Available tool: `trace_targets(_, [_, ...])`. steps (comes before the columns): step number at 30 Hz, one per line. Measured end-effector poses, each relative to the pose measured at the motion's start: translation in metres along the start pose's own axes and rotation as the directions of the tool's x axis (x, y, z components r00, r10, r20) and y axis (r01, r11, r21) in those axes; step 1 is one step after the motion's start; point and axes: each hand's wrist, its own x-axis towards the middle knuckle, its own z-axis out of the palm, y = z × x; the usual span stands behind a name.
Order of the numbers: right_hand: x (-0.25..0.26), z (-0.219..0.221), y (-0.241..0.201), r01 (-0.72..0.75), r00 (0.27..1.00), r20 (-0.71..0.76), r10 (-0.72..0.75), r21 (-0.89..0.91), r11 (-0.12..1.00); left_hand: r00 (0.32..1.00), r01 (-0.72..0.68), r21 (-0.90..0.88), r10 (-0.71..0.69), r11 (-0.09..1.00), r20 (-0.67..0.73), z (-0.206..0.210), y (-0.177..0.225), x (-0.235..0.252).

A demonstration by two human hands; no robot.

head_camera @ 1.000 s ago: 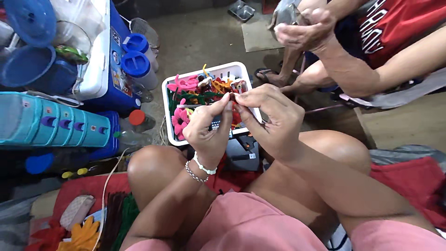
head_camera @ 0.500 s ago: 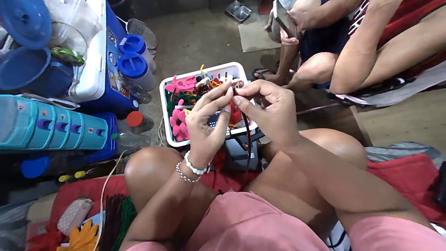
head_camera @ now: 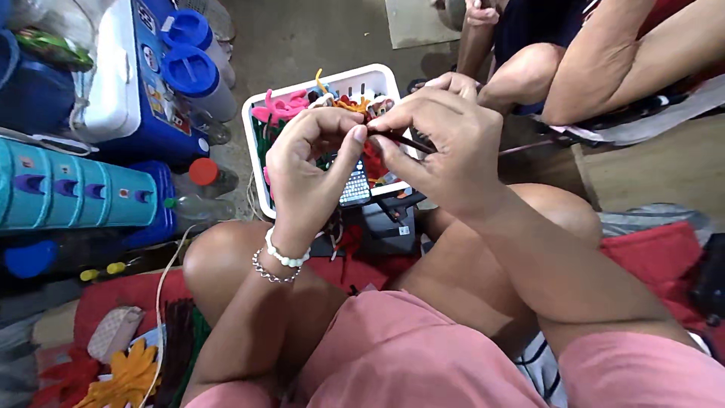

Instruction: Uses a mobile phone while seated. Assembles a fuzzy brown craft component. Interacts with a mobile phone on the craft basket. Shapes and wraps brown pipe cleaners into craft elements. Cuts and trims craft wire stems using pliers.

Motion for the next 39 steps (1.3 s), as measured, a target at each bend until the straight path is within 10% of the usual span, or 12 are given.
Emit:
trace_targets(14, [0.0,0.0,0.012,0.136,0.99,0.038,-0.135,-0.021,0.991,0.971,0.217,-0.13,-0.199,0.967,0.135,-0.004,0.002,0.002])
trace_targets(25, [-0.003,-0.004,0.0,0.001,1.0,0.009,0.0,-0.076,0.997,1.0,-0.005,0.007,0.005,1.0,-0.004,0.012,0.002,0.0])
trace_targets(39, [0.001,0.006,0.007,0.063,0.997,-0.055,-0.063,0.007,0.998,0.968,0.251,-0.185,-0.245,0.95,0.057,0.0,0.006,-0.003])
